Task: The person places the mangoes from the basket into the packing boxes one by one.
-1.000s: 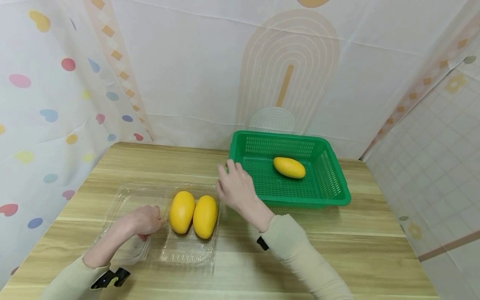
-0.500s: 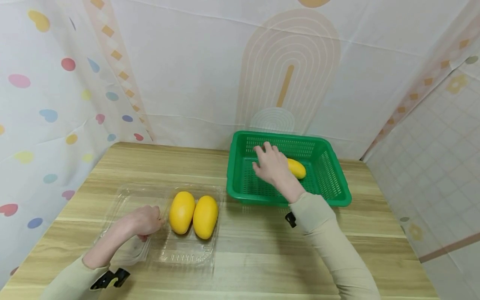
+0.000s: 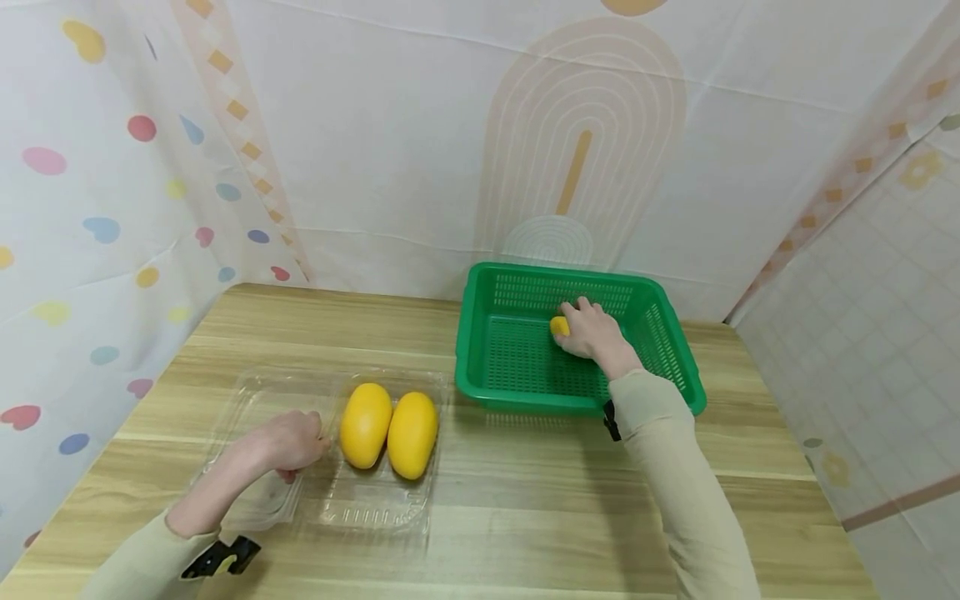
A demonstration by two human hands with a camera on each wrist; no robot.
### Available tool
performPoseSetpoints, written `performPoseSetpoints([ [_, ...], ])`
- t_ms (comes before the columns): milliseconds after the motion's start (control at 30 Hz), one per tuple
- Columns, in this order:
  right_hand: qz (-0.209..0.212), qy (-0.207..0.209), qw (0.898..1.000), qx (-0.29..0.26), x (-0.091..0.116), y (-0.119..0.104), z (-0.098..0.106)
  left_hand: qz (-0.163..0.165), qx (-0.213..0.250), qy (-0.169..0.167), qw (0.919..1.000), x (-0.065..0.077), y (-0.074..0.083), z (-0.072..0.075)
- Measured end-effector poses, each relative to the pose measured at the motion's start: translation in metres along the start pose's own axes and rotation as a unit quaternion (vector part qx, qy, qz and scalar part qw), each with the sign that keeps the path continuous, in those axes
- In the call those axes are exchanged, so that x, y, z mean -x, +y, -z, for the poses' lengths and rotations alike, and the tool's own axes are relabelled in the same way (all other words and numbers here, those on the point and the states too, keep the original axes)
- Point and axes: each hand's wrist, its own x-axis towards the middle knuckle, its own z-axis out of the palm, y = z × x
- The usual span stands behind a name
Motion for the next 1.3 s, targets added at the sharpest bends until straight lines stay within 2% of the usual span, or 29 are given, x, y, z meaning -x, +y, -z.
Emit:
performPoseSetpoints([
  [333, -0.03, -0.035, 0.999, 0.008, -0.004, 0.02, -0.021, 0.01, 0.009, -0.002, 0.9999, 0.0, 0.001, 0.001],
  [533, -0.039, -0.044, 0.998, -0.02, -0.007, 0.028, -0.032, 0.01, 0.005, -0.005, 0.9999, 0.0, 0.002, 0.0],
  [800, -0.035, -0.037, 0.998, -0.037, -0.011, 0.031, -0.039, 0.009, -0.003, -0.007, 0.9999, 0.0, 0.001, -0.001],
  [1100, -0.016, -0.093, 0.994, -0.05, -0.008, 0.028, -0.038, 0.009, -0.001, -0.009, 0.9999, 0.0, 0.0, 0.0],
  [1300, -0.008, -0.098, 0.994, -0.042, -0.008, 0.028, -0.039, 0.009, 0.006, -0.007, 0.9999, 0.001, 0.0, -0.001],
])
